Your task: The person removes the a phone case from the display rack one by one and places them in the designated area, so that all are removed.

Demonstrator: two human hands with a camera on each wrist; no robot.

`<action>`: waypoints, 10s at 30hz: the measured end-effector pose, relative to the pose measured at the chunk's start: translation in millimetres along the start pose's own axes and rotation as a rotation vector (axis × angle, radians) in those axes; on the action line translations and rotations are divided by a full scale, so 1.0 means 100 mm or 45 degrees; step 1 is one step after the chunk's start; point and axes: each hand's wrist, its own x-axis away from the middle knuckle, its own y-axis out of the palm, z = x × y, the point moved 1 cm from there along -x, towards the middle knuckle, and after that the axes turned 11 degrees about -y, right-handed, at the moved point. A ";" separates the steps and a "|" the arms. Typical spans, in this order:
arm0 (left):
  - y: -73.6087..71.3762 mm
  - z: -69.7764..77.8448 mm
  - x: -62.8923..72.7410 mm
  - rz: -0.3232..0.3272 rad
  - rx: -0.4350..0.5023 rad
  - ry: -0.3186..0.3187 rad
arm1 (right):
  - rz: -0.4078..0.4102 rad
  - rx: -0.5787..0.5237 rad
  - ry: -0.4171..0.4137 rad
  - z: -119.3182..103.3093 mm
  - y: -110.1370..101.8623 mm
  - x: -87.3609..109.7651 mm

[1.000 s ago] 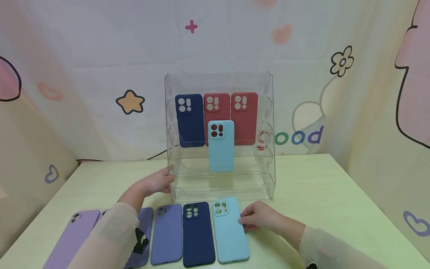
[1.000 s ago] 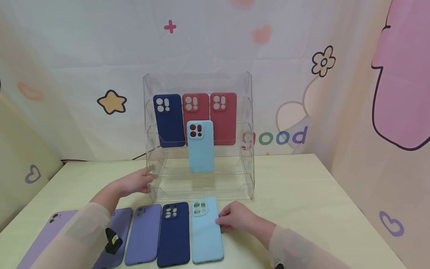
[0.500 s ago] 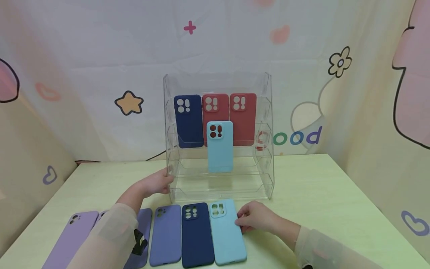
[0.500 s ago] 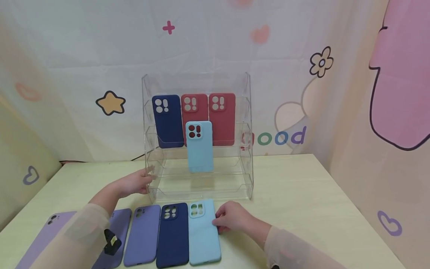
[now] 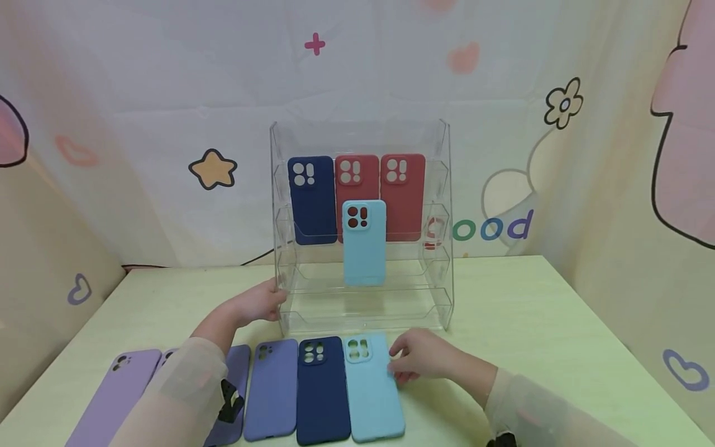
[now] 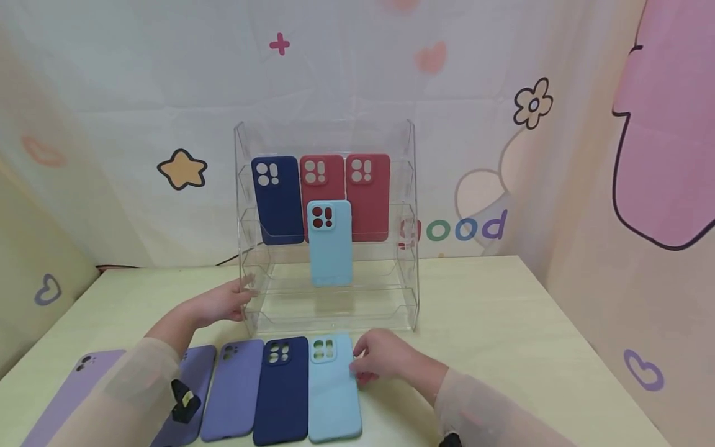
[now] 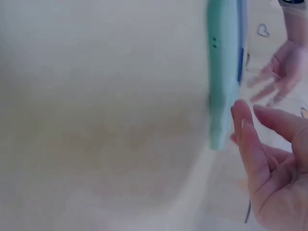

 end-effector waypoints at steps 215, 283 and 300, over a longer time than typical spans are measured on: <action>0.01 -0.10 -0.02 -0.041 0.083 -0.077 | 0.168 0.102 -0.201 -0.32 -1.07 0.02; 0.03 -0.12 -0.04 -0.034 0.074 -0.089 | 0.989 0.202 -0.319 -0.54 -1.57 -0.39; 0.00 -0.13 -0.03 -0.070 0.079 -0.056 | 0.816 0.187 -0.257 -0.34 -1.37 -0.09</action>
